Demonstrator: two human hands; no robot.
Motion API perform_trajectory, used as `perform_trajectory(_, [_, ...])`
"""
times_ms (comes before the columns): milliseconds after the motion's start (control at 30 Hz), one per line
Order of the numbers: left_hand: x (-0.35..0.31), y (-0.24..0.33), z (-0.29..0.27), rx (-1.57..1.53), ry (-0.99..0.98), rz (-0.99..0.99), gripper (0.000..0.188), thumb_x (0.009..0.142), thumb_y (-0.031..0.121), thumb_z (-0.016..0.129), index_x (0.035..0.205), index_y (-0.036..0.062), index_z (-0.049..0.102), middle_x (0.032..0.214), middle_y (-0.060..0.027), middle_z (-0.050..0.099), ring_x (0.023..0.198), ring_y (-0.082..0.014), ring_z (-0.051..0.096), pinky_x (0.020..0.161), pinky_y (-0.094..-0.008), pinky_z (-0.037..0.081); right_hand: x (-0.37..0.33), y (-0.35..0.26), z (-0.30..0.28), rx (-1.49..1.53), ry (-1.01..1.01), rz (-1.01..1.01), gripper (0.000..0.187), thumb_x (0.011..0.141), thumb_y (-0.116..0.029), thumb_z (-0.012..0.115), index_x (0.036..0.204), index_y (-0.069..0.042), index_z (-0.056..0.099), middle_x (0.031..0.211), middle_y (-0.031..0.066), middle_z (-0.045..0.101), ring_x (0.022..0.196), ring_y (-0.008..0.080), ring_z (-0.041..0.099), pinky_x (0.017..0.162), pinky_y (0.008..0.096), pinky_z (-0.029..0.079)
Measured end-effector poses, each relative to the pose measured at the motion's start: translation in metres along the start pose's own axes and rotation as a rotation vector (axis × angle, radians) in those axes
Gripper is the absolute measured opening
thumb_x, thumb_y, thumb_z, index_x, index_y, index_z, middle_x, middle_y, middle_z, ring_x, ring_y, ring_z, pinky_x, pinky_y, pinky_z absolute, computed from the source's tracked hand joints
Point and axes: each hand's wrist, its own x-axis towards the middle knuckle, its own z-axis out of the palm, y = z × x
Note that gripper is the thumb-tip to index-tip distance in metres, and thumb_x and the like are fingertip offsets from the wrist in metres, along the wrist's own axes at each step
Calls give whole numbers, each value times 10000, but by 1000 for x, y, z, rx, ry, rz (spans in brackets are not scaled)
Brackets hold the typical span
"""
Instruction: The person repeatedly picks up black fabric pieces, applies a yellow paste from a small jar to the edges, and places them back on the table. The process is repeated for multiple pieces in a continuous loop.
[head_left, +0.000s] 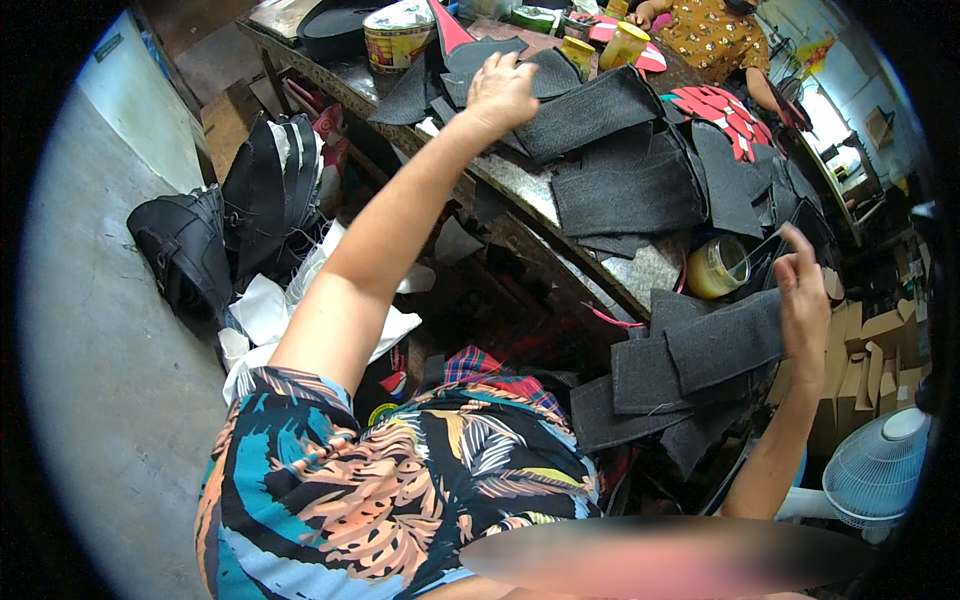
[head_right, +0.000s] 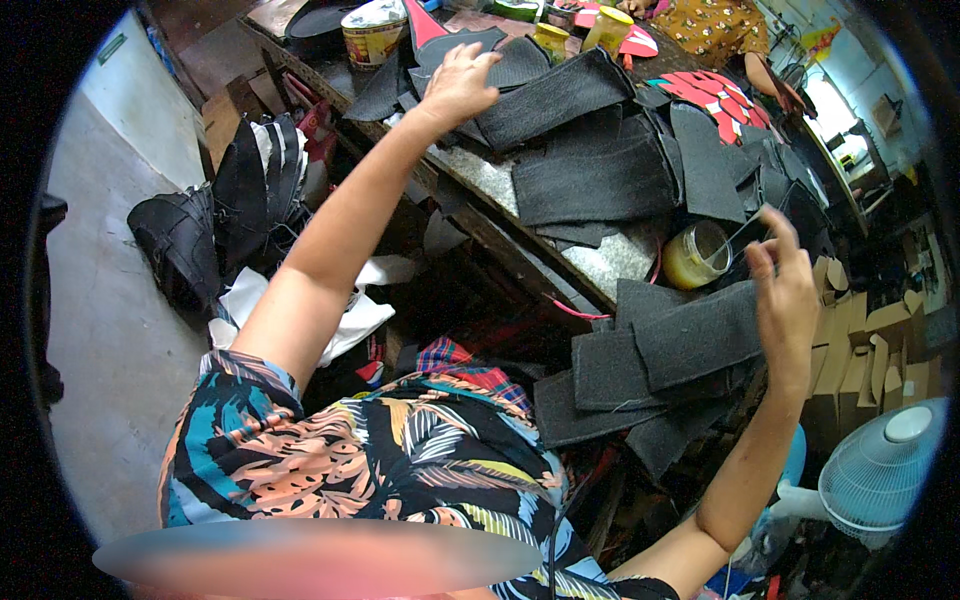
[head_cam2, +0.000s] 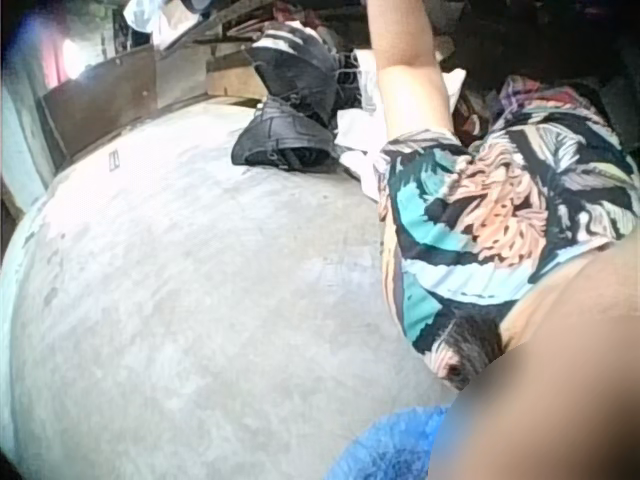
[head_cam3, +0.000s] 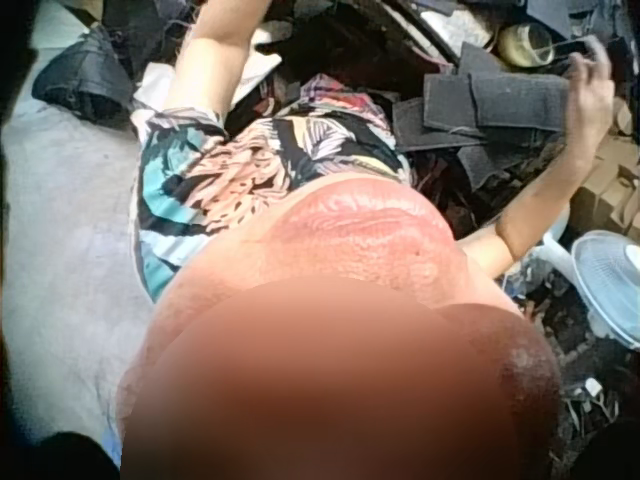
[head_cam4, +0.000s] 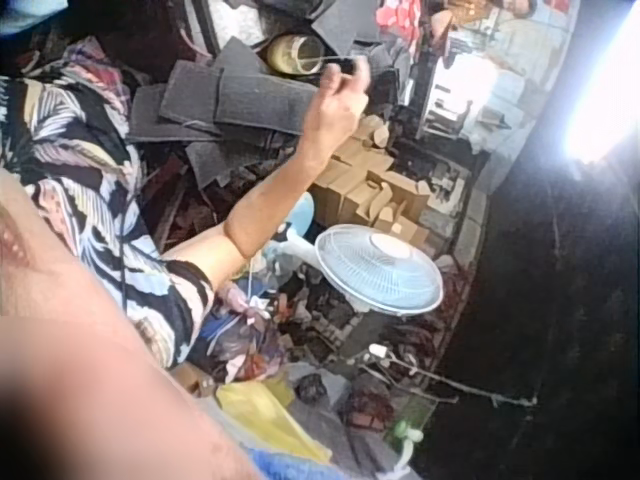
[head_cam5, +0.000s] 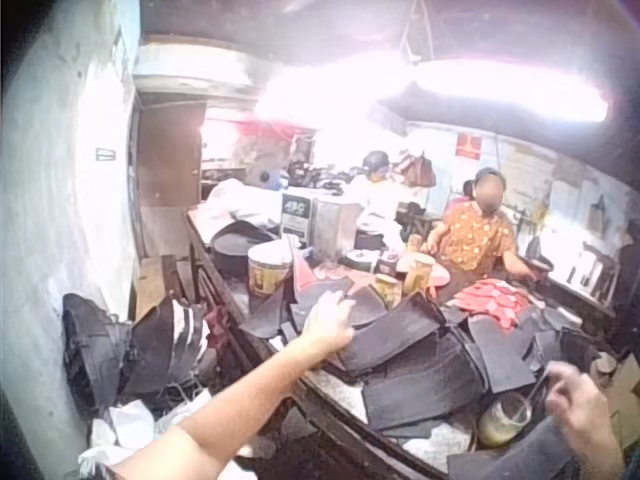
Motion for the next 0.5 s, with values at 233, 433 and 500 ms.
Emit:
perform_trajectory(233, [25,-38,33,-95,0,-128,260,883,245,594,1061,168,767,1023,-173,728,964,-376,708,861,-476,561,-25,-21,-16,-17,-27,-163,621,1015,-596,442,1255,-62,650,1233,149,640,1193,311,578,1032,415,436])
perform_trajectory(433, [29,-20,-36,-504,543,-37,340,890,110,596,1217,18,609,1036,-203,693,1029,-362,669,920,-465,517,-44,-36,-19,120,117,-227,729,1001,-635,437,1412,-41,538,1393,150,580,1232,290,586,1067,428,423])
perform_trajectory(500, [11,11,-58,-578,510,158,401,854,84,608,1252,41,595,981,-202,704,959,-400,680,922,-463,518,-48,-39,-18,106,175,-254,774,993,-645,445,1457,-27,484,1449,152,545,1234,285,592,1072,439,424])
